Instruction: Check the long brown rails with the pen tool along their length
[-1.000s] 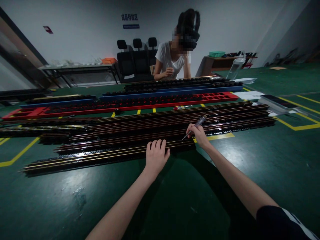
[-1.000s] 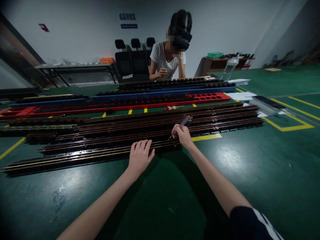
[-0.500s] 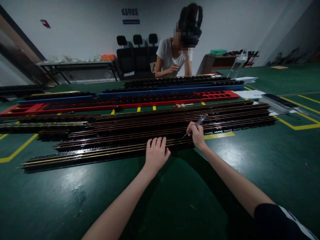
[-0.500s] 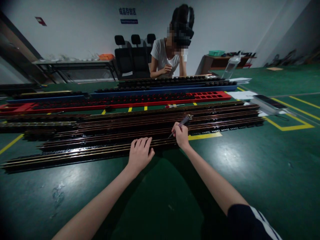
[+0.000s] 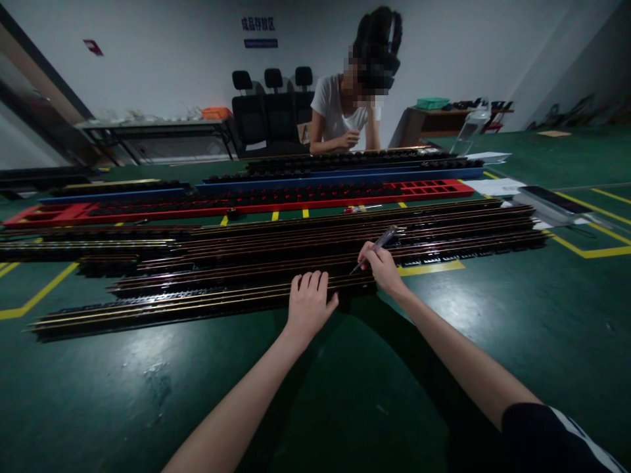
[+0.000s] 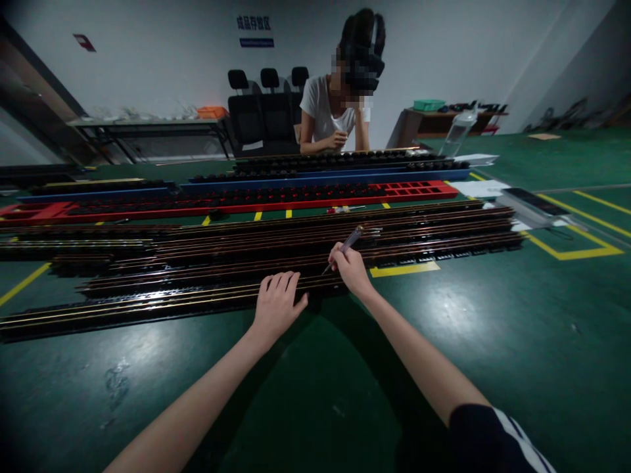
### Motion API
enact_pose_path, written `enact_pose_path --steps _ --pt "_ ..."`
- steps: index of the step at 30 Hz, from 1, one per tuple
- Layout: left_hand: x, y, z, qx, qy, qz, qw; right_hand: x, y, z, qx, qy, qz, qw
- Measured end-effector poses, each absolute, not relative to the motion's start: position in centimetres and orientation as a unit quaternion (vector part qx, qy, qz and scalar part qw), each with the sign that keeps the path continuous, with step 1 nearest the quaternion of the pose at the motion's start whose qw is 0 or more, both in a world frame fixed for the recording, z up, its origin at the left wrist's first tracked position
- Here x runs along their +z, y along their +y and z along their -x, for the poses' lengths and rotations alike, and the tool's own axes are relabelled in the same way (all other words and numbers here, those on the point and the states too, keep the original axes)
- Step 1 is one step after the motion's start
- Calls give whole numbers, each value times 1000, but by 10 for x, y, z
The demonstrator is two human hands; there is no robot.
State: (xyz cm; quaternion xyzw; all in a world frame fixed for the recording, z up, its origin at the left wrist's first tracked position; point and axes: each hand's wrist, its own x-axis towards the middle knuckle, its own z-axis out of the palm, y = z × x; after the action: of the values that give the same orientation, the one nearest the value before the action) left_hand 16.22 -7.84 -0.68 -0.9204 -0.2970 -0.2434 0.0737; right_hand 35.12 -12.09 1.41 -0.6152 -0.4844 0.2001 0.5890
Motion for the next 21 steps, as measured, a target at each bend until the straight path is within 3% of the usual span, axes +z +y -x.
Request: enact_pose_path --steps 14,21 --pt "-6 -79 -162 -225 -326 915 71 14 -123 -341 288 -551 580 527" --pt "-6 -80 -161 -225 -328 915 65 17 -121 -359 298 -474 550 620"
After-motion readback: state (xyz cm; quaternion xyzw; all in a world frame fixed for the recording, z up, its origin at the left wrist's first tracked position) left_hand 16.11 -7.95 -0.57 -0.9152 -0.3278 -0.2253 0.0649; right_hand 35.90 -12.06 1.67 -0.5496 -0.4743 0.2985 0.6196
